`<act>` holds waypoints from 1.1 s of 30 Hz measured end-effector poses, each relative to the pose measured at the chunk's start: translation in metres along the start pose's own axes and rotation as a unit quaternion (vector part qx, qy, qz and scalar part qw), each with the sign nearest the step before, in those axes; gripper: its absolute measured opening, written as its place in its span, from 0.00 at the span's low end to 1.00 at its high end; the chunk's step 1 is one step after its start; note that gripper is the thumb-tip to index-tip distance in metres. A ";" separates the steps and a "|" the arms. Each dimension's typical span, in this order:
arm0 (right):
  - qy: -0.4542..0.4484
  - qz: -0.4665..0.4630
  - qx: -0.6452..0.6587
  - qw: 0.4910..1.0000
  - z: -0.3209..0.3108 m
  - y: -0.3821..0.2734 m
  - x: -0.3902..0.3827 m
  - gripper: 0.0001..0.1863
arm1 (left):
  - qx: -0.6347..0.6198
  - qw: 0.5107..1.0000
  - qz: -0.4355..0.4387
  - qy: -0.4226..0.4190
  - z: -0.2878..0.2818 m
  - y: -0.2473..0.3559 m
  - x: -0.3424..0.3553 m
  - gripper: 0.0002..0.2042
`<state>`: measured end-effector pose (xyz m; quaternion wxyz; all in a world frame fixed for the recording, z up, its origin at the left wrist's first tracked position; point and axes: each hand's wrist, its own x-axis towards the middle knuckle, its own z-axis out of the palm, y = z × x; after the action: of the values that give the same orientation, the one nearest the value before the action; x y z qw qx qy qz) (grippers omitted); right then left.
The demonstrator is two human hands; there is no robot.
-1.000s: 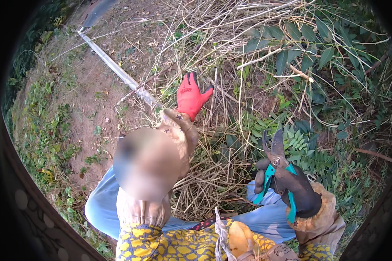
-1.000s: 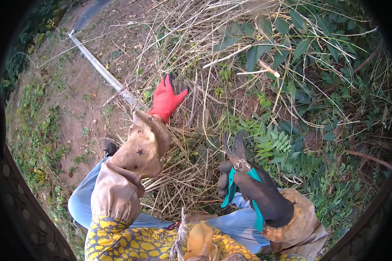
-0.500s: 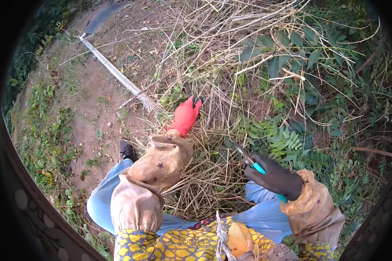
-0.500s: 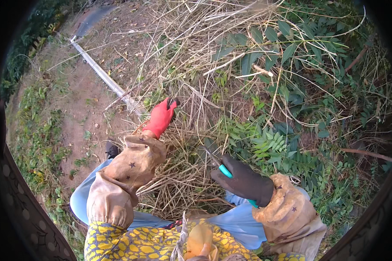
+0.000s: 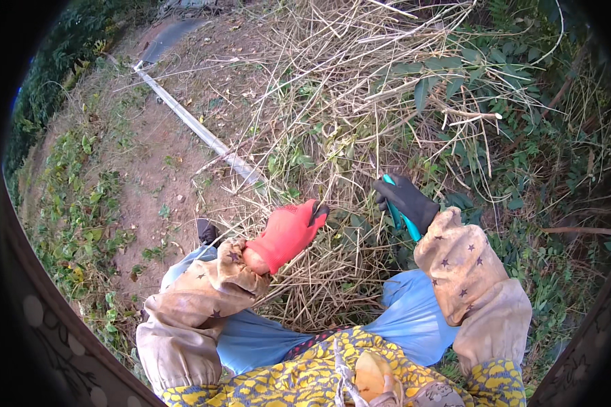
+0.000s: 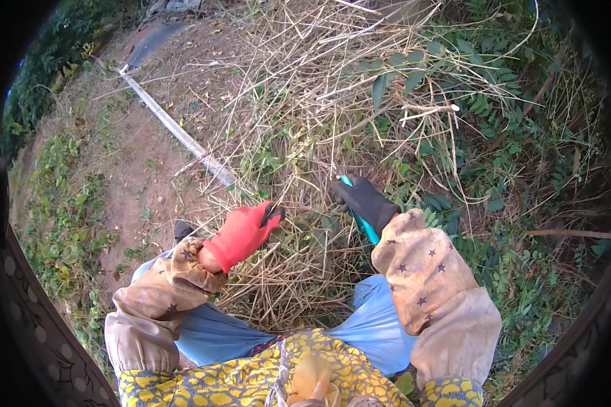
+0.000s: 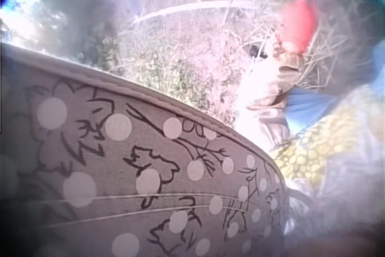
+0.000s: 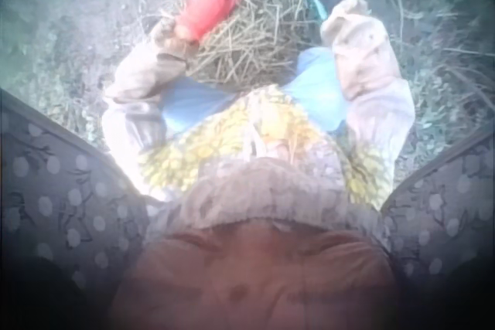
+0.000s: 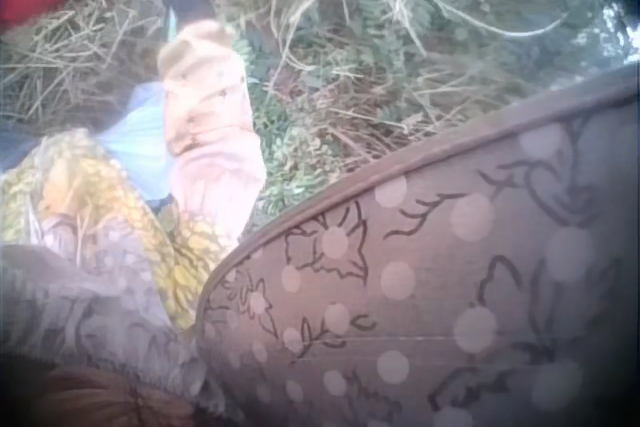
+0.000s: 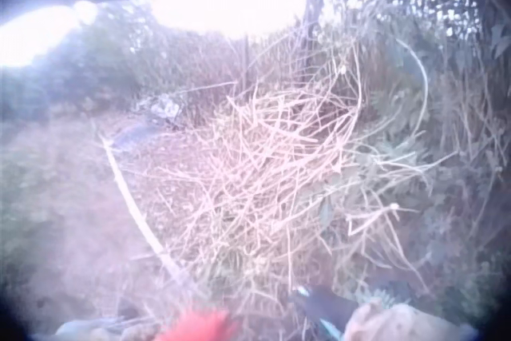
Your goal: The person sits on the ground and uses pruning shears to cut dry branches into smaller pieces. They repeatedly pick up branches, cut them, and drop the pieces onto a growing pile.
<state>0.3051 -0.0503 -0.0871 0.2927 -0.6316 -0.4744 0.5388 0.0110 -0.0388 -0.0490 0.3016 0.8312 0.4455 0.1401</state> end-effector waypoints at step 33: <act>-0.079 -0.057 -0.081 0.992 0.075 -0.037 0.018 0.22 | -0.253 0.940 -0.135 -0.185 0.002 -0.037 -0.065 0.14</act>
<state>0.2221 -0.0310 -0.0806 0.2323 -0.5811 -0.5732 0.5290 -0.0493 -0.0776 -0.0717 0.5947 0.6711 0.4399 0.0502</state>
